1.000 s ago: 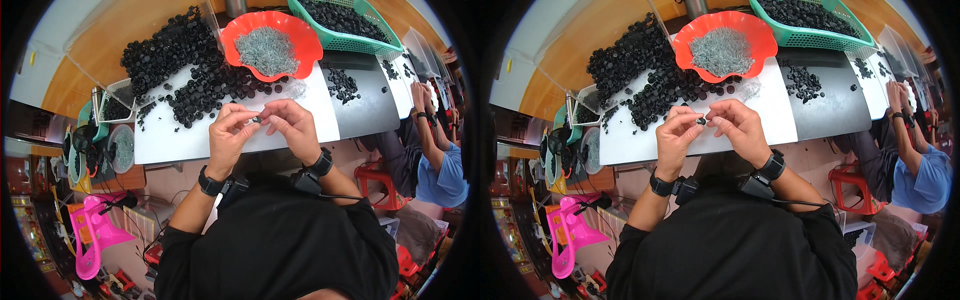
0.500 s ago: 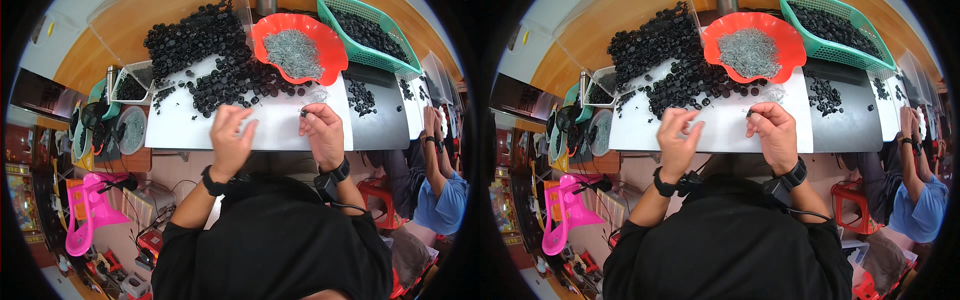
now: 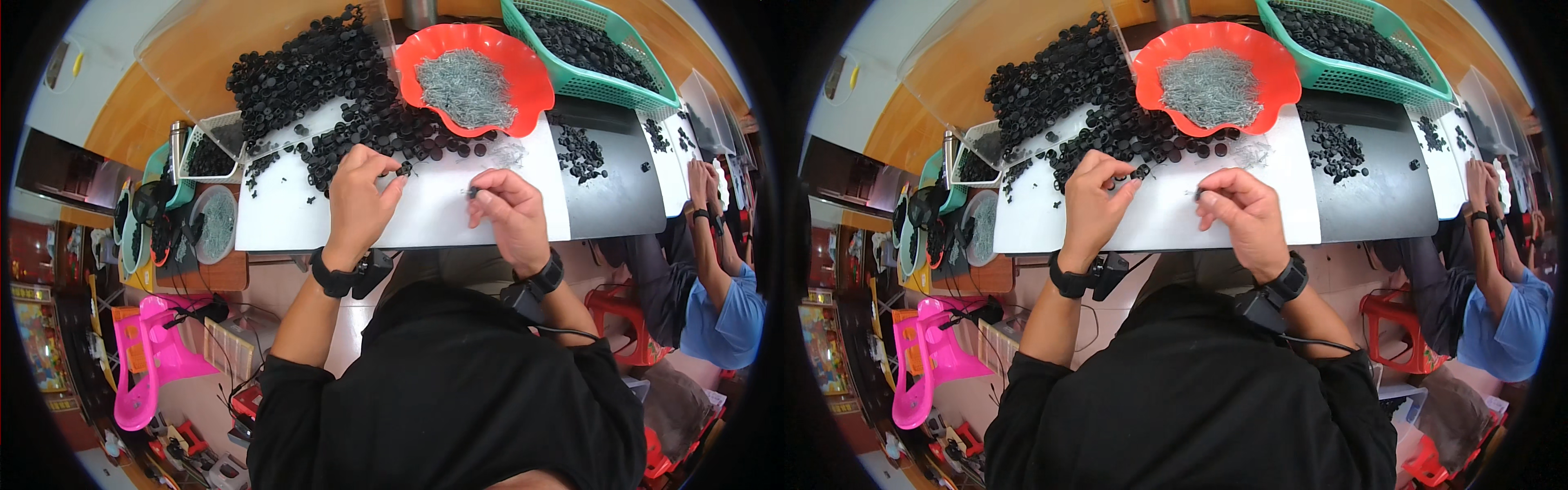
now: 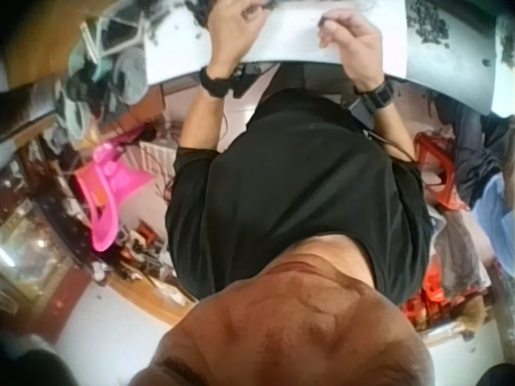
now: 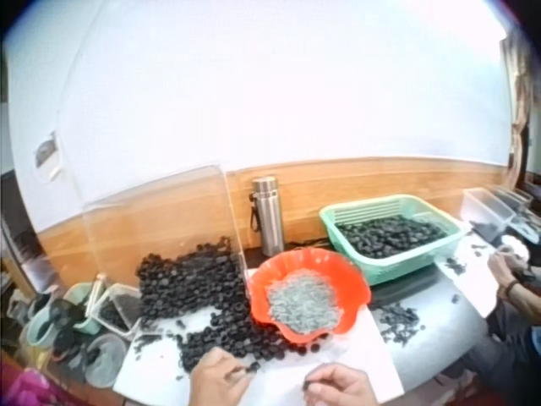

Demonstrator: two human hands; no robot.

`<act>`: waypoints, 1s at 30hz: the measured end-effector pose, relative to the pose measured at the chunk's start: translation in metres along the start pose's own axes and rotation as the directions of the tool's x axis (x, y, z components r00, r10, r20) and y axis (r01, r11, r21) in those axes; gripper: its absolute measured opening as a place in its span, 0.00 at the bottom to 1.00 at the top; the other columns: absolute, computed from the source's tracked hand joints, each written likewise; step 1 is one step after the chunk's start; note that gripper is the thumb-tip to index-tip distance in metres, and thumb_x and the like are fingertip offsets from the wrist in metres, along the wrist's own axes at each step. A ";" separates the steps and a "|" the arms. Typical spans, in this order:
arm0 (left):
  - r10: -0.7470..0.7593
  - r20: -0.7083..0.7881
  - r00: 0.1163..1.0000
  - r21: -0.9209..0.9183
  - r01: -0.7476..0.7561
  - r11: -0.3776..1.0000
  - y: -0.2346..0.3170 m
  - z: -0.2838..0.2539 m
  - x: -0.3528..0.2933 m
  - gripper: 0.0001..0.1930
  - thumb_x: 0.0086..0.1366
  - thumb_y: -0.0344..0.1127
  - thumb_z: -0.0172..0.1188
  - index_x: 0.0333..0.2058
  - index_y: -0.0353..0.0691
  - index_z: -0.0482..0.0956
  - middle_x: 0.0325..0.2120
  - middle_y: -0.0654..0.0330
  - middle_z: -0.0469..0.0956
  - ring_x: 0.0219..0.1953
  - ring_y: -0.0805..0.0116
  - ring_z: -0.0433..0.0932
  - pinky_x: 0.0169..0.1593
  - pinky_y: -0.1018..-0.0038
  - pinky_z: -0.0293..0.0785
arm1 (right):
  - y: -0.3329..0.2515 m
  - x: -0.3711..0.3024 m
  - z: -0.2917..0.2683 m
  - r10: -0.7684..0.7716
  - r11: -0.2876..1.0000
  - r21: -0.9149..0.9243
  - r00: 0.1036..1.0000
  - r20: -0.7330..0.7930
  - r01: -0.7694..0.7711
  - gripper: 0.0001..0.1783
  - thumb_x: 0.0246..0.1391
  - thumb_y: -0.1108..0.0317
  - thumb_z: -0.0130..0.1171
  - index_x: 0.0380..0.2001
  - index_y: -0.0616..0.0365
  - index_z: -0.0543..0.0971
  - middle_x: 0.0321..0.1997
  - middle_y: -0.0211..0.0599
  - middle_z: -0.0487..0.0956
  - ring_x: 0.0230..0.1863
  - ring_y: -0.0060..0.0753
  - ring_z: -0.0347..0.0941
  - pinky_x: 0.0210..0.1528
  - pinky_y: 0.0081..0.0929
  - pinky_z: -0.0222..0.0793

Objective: Assembling small black plastic components by hand by inserting pins into them.

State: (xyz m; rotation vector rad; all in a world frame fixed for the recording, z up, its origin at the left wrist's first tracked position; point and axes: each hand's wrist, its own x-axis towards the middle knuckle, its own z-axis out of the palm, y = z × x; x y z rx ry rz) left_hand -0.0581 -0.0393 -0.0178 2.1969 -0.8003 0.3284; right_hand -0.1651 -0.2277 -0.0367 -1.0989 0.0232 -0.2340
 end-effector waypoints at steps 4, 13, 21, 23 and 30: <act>-0.168 0.136 0.976 -0.363 0.206 0.909 0.010 0.011 -0.008 0.08 0.48 0.25 0.65 0.29 0.34 0.78 0.26 0.61 0.77 0.24 0.75 0.75 0.29 0.80 0.70 | -0.001 0.004 0.024 -0.040 0.999 0.000 0.996 0.076 0.040 0.07 0.56 0.75 0.51 0.38 0.66 0.72 0.37 0.40 0.78 0.33 0.24 0.74 0.32 0.19 0.72; -0.105 0.123 0.987 -0.797 0.161 0.582 0.026 0.024 -0.019 0.08 0.56 0.20 0.58 0.36 0.30 0.75 0.34 0.55 0.78 0.34 0.73 0.78 0.39 0.78 0.75 | 0.001 0.007 0.017 -0.093 0.995 -0.016 0.994 0.064 0.094 0.08 0.58 0.74 0.49 0.39 0.66 0.72 0.38 0.41 0.77 0.36 0.27 0.76 0.33 0.21 0.73; -0.110 0.315 0.943 -0.879 0.334 0.340 0.022 0.017 -0.019 0.11 0.59 0.21 0.56 0.41 0.28 0.73 0.37 0.52 0.77 0.37 0.68 0.79 0.41 0.75 0.77 | -0.002 0.008 0.019 -0.062 0.992 0.112 0.995 0.073 0.054 0.07 0.58 0.74 0.50 0.38 0.67 0.72 0.37 0.42 0.77 0.36 0.29 0.76 0.34 0.23 0.74; -0.141 0.374 0.917 -0.886 0.398 0.237 0.018 0.019 -0.020 0.12 0.59 0.22 0.57 0.42 0.28 0.73 0.38 0.52 0.77 0.37 0.68 0.79 0.42 0.75 0.77 | -0.002 0.008 0.020 -0.081 0.992 0.094 0.996 0.026 0.079 0.07 0.57 0.75 0.51 0.37 0.67 0.72 0.35 0.39 0.77 0.34 0.27 0.76 0.32 0.22 0.74; -0.134 0.458 0.879 -0.889 0.452 -0.072 0.004 0.025 -0.026 0.12 0.58 0.25 0.59 0.42 0.31 0.75 0.38 0.53 0.78 0.34 0.70 0.77 0.40 0.77 0.74 | -0.004 0.002 0.024 -0.054 0.997 -0.060 0.998 0.034 0.055 0.06 0.54 0.76 0.55 0.36 0.66 0.72 0.30 0.34 0.75 0.28 0.20 0.74 0.26 0.17 0.73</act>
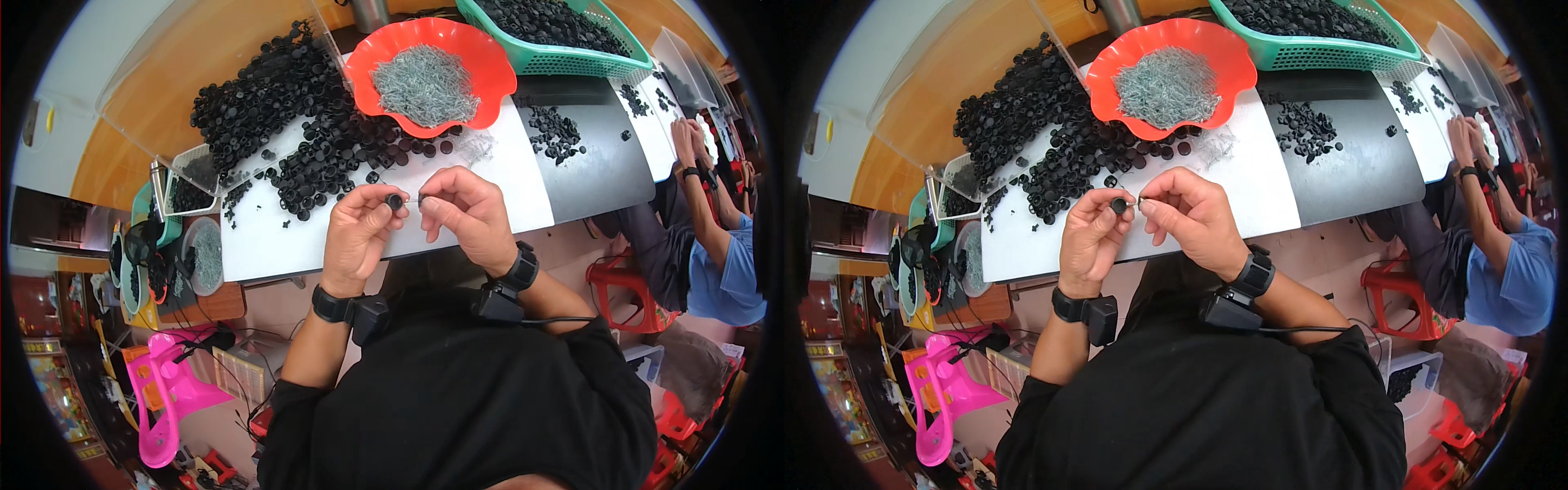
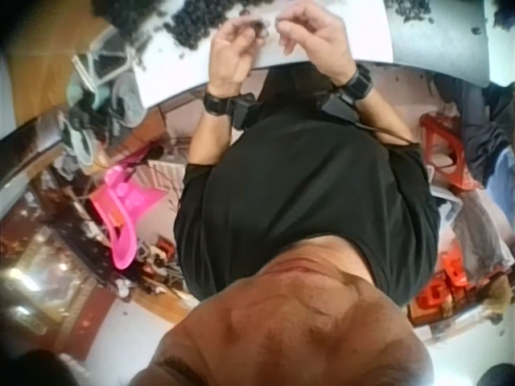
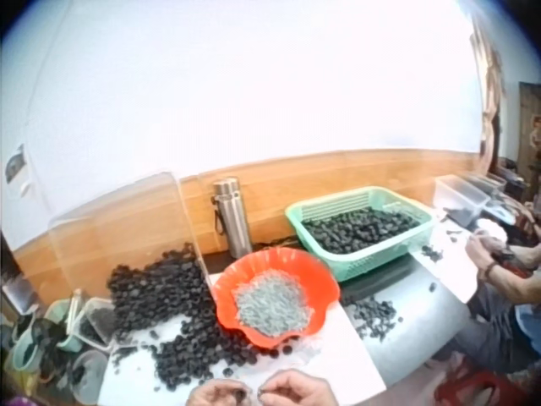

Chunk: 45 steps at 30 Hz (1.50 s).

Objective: Assembling small black plastic components by hand by inserting pins into them.

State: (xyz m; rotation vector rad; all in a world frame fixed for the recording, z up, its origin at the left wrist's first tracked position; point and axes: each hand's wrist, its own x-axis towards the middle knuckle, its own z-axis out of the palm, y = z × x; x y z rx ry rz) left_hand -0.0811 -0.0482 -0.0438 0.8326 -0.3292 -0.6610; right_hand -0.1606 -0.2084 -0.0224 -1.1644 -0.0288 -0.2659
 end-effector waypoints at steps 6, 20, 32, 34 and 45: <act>-0.003 0.022 1.000 -0.037 0.004 0.999 -0.001 0.000 0.000 0.13 0.57 0.27 0.61 0.42 0.31 0.75 0.36 0.53 0.78 0.30 0.73 0.74 0.37 0.78 0.72 | 0.003 0.000 0.003 0.023 1.000 -0.015 1.000 0.010 -0.023 0.07 0.53 0.76 0.57 0.35 0.66 0.73 0.26 0.32 0.76 0.26 0.18 0.73 0.23 0.16 0.72; 0.021 0.001 1.000 0.000 -0.021 1.000 -0.003 -0.001 -0.001 0.13 0.57 0.22 0.60 0.42 0.30 0.76 0.33 0.56 0.79 0.31 0.73 0.75 0.39 0.78 0.74 | 0.008 0.001 0.003 0.074 0.997 0.007 0.997 -0.012 -0.073 0.06 0.53 0.77 0.57 0.34 0.66 0.75 0.26 0.33 0.76 0.25 0.18 0.73 0.23 0.16 0.72; 0.016 -0.001 1.000 0.051 -0.016 0.999 -0.003 0.001 -0.003 0.15 0.57 0.24 0.60 0.44 0.30 0.75 0.32 0.58 0.77 0.32 0.71 0.74 0.39 0.77 0.73 | 0.006 0.000 0.004 0.014 0.998 -0.059 1.000 -0.024 -0.016 0.05 0.54 0.78 0.55 0.34 0.67 0.76 0.26 0.34 0.77 0.25 0.19 0.73 0.25 0.17 0.73; 0.048 0.012 0.999 0.042 -0.049 0.998 -0.003 0.003 -0.002 0.12 0.57 0.21 0.58 0.42 0.30 0.77 0.33 0.58 0.77 0.32 0.73 0.76 0.40 0.78 0.74 | 0.005 0.000 0.005 0.044 0.998 -0.042 0.999 -0.026 -0.045 0.05 0.54 0.78 0.55 0.34 0.67 0.76 0.26 0.35 0.77 0.25 0.20 0.74 0.25 0.17 0.73; 0.164 0.010 0.986 0.259 -0.161 0.952 -0.006 0.011 -0.001 0.12 0.56 0.18 0.56 0.40 0.30 0.79 0.33 0.59 0.74 0.32 0.74 0.74 0.37 0.79 0.73 | -0.001 0.003 0.001 0.140 0.985 -0.101 0.990 -0.017 -0.141 0.03 0.52 0.80 0.56 0.32 0.68 0.75 0.24 0.37 0.77 0.23 0.21 0.74 0.23 0.17 0.73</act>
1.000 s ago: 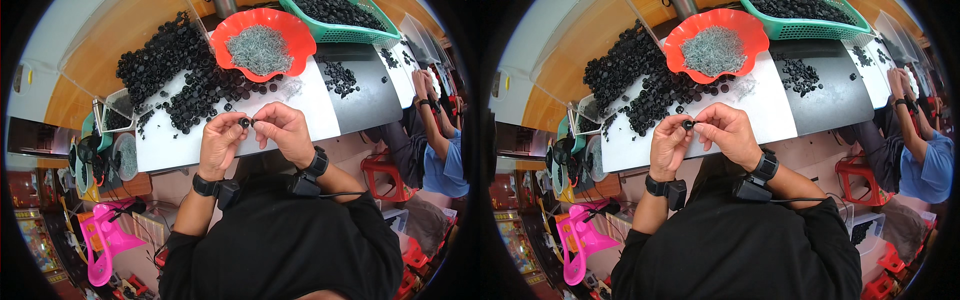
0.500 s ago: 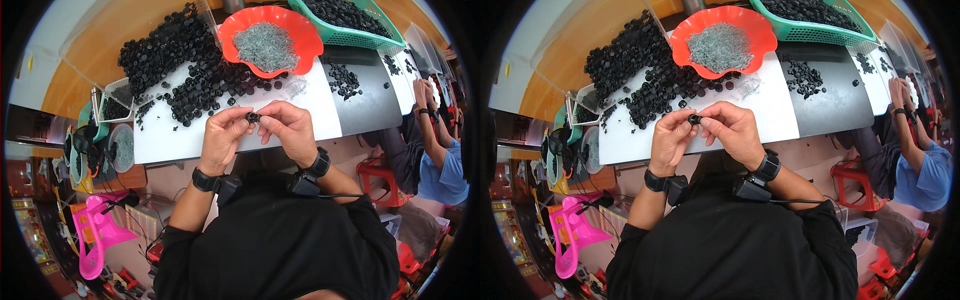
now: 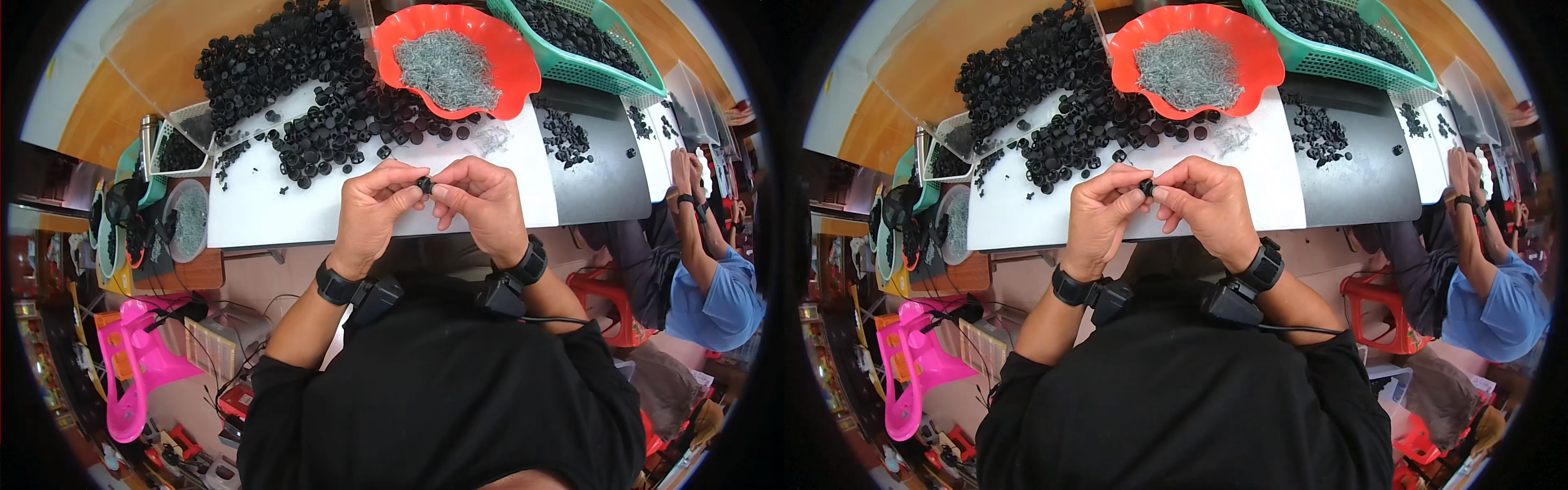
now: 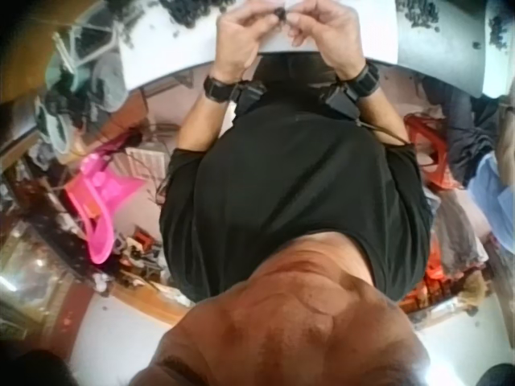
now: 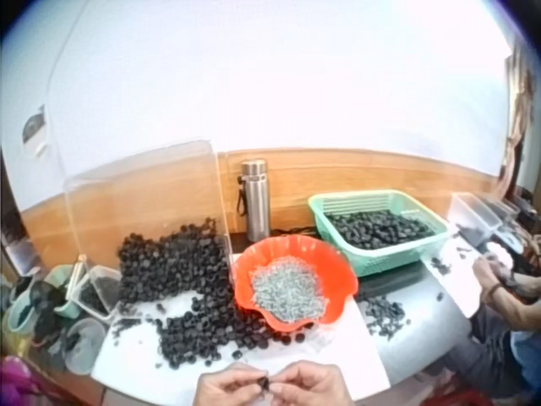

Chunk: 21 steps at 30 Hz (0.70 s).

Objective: Assembling small black plastic components by hand by inserting pins into them.

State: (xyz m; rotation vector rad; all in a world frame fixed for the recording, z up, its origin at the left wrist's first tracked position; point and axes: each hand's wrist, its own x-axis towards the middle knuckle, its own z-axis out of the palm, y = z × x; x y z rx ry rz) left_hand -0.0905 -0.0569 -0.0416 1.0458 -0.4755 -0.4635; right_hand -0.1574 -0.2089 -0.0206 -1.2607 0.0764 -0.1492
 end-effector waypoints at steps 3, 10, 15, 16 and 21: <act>0.016 -0.006 1.000 0.034 -0.016 0.999 -0.001 0.000 0.000 0.12 0.56 0.17 0.57 0.40 0.30 0.79 0.33 0.59 0.74 0.31 0.74 0.74 0.36 0.79 0.73 | 0.001 0.001 -0.001 0.000 1.000 -0.015 1.000 0.008 0.000 0.03 0.51 0.81 0.56 0.31 0.68 0.75 0.24 0.37 0.77 0.23 0.21 0.74 0.22 0.17 0.73; 0.005 -0.005 1.000 0.108 -0.005 0.994 0.000 0.001 0.000 0.12 0.55 0.17 0.57 0.39 0.30 0.79 0.33 0.59 0.74 0.30 0.74 0.74 0.35 0.81 0.73 | 0.002 0.003 -0.004 0.005 0.996 -0.092 1.000 0.010 -0.004 0.02 0.51 0.82 0.55 0.30 0.68 0.74 0.24 0.37 0.77 0.23 0.21 0.74 0.22 0.17 0.74; 0.034 -0.027 0.999 0.071 -0.032 0.997 -0.002 0.000 0.000 0.12 0.55 0.16 0.57 0.39 0.30 0.79 0.32 0.59 0.74 0.29 0.75 0.74 0.34 0.81 0.72 | 0.009 0.005 0.001 -0.043 0.997 -0.064 0.999 -0.009 0.042 0.02 0.51 0.82 0.55 0.30 0.67 0.73 0.24 0.37 0.77 0.23 0.21 0.74 0.23 0.18 0.74; 0.038 -0.034 0.999 0.051 -0.036 0.998 -0.003 -0.001 0.000 0.12 0.56 0.16 0.56 0.39 0.30 0.79 0.32 0.59 0.74 0.28 0.75 0.73 0.33 0.82 0.72 | 0.012 0.005 0.001 -0.075 0.995 -0.064 0.997 -0.020 0.074 0.02 0.51 0.82 0.55 0.30 0.67 0.73 0.24 0.36 0.76 0.23 0.20 0.74 0.23 0.17 0.73; 0.040 -0.067 0.997 -0.048 -0.043 0.998 -0.005 -0.003 0.000 0.11 0.56 0.16 0.55 0.39 0.30 0.79 0.31 0.60 0.74 0.27 0.76 0.73 0.33 0.82 0.72 | 0.013 0.012 0.005 -0.110 0.991 -0.082 0.994 -0.012 0.109 0.03 0.52 0.81 0.55 0.30 0.66 0.72 0.24 0.35 0.76 0.22 0.19 0.73 0.23 0.17 0.72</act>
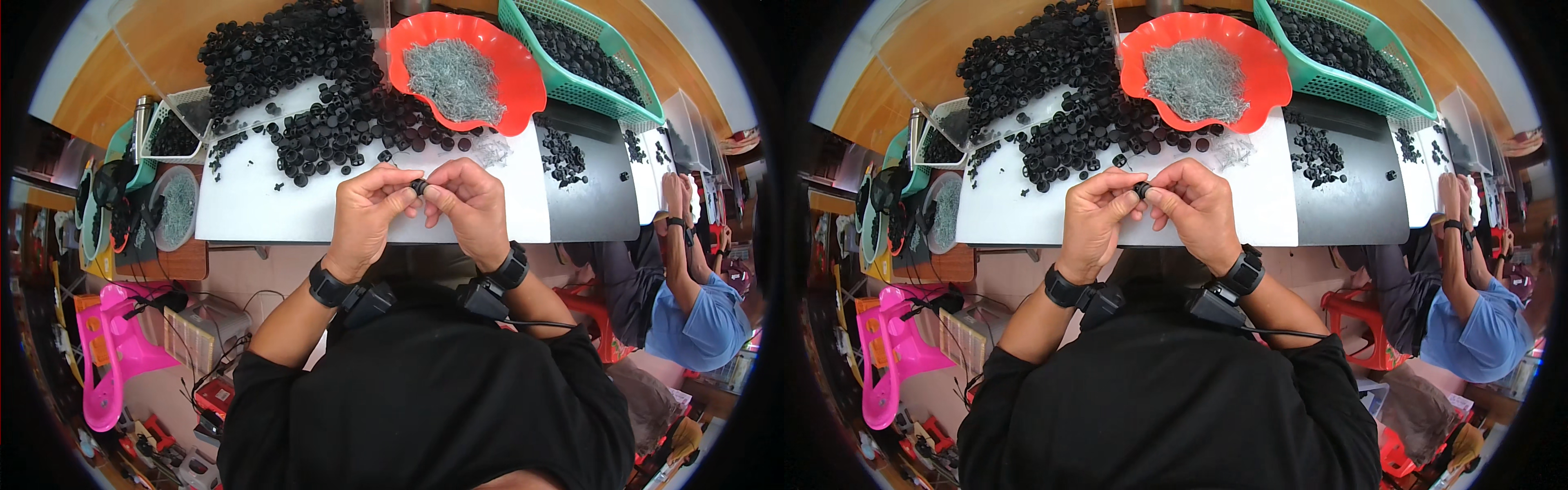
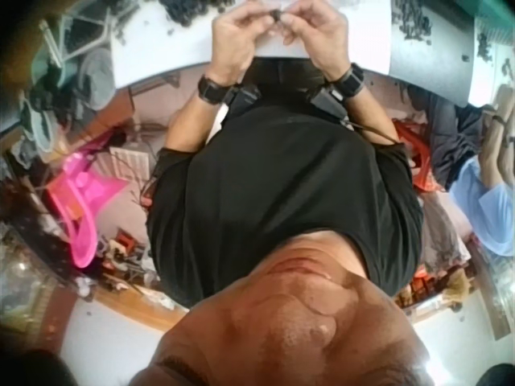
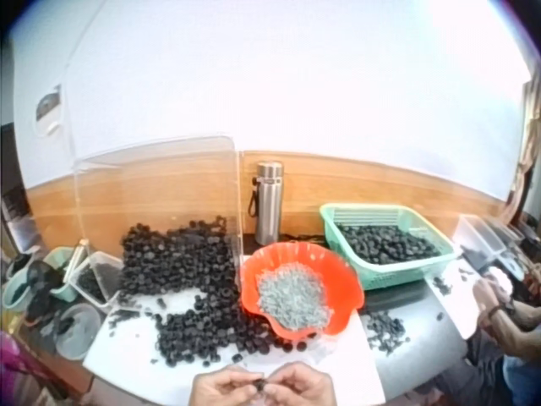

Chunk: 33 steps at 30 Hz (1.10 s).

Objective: Assembling small black plastic components by hand by inserting pins into them.

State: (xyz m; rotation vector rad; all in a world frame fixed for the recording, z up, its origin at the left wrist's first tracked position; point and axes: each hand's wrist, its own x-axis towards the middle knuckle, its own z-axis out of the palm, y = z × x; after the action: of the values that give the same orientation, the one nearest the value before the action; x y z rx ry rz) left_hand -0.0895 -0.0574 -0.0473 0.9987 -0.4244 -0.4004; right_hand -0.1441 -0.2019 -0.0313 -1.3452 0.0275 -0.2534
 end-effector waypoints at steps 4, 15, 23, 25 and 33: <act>-0.041 -0.048 0.998 -0.065 0.038 0.997 0.002 0.000 0.000 0.11 0.57 0.17 0.54 0.40 0.29 0.78 0.30 0.59 0.75 0.28 0.75 0.75 0.32 0.82 0.72 | 0.000 0.008 -0.002 0.044 0.997 -0.063 0.998 0.040 -0.041 0.04 0.51 0.79 0.57 0.29 0.64 0.71 0.23 0.33 0.74 0.20 0.17 0.70 0.20 0.15 0.70; -0.131 -0.041 0.991 -0.172 0.122 0.977 0.001 -0.005 0.002 0.10 0.60 0.22 0.56 0.41 0.29 0.76 0.31 0.57 0.78 0.29 0.73 0.76 0.34 0.79 0.73 | -0.009 0.009 0.002 0.062 0.998 -0.024 0.998 -0.008 -0.062 0.08 0.48 0.78 0.60 0.32 0.63 0.73 0.25 0.31 0.73 0.21 0.16 0.69 0.21 0.16 0.67; -0.140 -0.030 0.990 0.012 0.140 0.990 0.006 0.006 0.000 0.13 0.61 0.24 0.55 0.45 0.30 0.71 0.36 0.52 0.77 0.31 0.73 0.74 0.36 0.79 0.71 | -0.038 0.024 -0.042 -0.391 0.612 -0.666 0.895 0.213 0.426 0.13 0.44 0.76 0.63 0.37 0.60 0.78 0.28 0.34 0.74 0.25 0.24 0.71 0.26 0.24 0.67; -0.122 0.005 0.993 0.000 0.122 0.993 0.006 0.004 0.000 0.12 0.61 0.25 0.55 0.44 0.30 0.71 0.36 0.52 0.77 0.32 0.73 0.74 0.36 0.79 0.71 | -0.070 0.046 -0.081 -0.365 0.670 -0.678 0.929 0.052 0.302 0.14 0.46 0.74 0.63 0.39 0.64 0.77 0.26 0.33 0.76 0.23 0.21 0.72 0.24 0.21 0.69; -0.086 0.004 0.996 -0.101 0.086 0.991 0.003 -0.003 0.002 0.11 0.63 0.27 0.53 0.43 0.30 0.72 0.36 0.52 0.77 0.32 0.73 0.73 0.36 0.79 0.70 | -0.126 0.095 -0.151 -0.520 0.631 -0.745 0.830 -0.203 0.214 0.16 0.52 0.73 0.57 0.44 0.67 0.74 0.24 0.34 0.77 0.20 0.20 0.72 0.23 0.17 0.73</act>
State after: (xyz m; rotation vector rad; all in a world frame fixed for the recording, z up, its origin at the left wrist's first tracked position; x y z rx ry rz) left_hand -0.0865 -0.0550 -0.0462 0.9205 -0.3586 -0.4947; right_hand -0.0975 -0.3910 0.0674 -2.0440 0.2095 -0.9685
